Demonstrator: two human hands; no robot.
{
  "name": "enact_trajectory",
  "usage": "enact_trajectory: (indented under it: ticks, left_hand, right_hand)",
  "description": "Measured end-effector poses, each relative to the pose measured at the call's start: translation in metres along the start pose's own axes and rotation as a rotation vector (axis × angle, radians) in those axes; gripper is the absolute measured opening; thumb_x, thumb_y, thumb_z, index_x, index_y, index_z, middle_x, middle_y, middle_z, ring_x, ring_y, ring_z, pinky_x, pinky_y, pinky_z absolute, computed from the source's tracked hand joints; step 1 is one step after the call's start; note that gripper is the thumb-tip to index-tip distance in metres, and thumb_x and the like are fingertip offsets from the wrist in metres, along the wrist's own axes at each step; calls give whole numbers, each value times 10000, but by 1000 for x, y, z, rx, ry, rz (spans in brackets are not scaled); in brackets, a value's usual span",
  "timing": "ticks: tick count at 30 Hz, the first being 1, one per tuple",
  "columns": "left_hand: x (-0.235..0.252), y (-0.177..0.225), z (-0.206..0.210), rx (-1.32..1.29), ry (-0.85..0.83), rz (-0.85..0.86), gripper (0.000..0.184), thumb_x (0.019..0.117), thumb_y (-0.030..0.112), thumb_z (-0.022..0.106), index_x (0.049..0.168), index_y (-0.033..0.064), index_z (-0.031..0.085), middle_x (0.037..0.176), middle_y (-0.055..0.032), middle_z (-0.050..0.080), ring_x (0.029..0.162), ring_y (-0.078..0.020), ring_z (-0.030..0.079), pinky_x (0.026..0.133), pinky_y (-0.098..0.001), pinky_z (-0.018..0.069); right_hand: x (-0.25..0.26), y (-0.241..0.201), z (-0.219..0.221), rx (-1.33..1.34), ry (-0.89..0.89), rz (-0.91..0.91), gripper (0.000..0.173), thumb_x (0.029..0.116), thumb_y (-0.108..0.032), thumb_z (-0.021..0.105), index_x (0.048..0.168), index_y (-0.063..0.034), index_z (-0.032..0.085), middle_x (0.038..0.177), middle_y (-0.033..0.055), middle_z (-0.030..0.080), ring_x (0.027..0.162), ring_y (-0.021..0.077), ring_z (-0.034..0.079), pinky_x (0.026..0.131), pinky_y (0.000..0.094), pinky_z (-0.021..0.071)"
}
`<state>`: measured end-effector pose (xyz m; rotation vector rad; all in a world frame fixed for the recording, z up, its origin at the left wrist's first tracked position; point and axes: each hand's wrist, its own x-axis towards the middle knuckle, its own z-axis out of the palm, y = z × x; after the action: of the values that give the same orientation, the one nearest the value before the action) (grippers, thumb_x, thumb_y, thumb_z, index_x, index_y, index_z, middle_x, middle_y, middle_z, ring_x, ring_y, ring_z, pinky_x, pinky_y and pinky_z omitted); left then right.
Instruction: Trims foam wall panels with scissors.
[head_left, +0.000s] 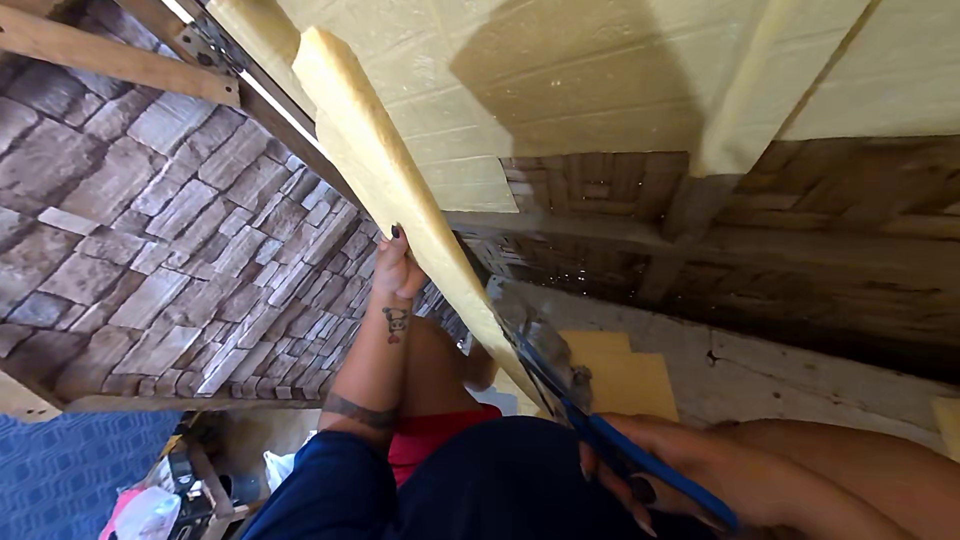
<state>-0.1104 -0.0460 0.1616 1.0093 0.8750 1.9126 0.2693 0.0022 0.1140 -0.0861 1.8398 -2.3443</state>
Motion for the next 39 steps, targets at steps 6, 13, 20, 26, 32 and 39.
enact_trajectory:
  ticks: [6,13,20,26,32,39]
  left_hand:
    - [-3,-12,18,130,-54,36,221,900,354,769,1090,247,737,1003,30,771,906,-78,737,819,-297,625]
    - [0,-22,23,157,-47,57,235,913,355,760,1120,254,713,1019,39,763,922,-80,729,831,-307,619]
    - [-2,-27,22,162,30,19,241,950,350,721,1158,246,661,1032,36,753,944,-90,726,857,-317,614]
    - [-3,-26,20,163,55,-10,264,946,329,729,1168,218,639,1022,18,754,931,-108,732,845,-333,621]
    - [-1,-30,17,122,55,15,278,926,313,756,1159,211,645,1018,10,754,935,-115,732,852,-345,619]
    - [-6,-30,16,167,56,-7,197,983,310,682,1162,232,653,1020,29,753,933,-92,729,837,-316,617]
  right_hand:
    - [5,3,-4,78,65,-80,532,911,-639,639,1166,-174,591,892,-72,642,747,19,634,632,181,535]
    - [14,9,0,191,143,-194,466,932,-596,640,1143,-183,591,896,-75,619,738,23,621,649,189,549]
    - [20,15,7,232,270,-267,441,911,-579,678,1115,-194,613,841,-102,617,675,-9,593,597,159,522]
    - [19,13,6,132,339,-234,444,906,-596,674,1084,-194,612,796,-110,602,648,-21,577,577,148,503]
    - [20,13,7,146,344,-241,436,894,-607,679,1039,-199,630,743,-116,589,597,-30,560,533,135,482]
    - [19,11,8,175,392,-214,394,880,-583,712,982,-208,651,704,-121,583,550,-34,541,492,134,470]
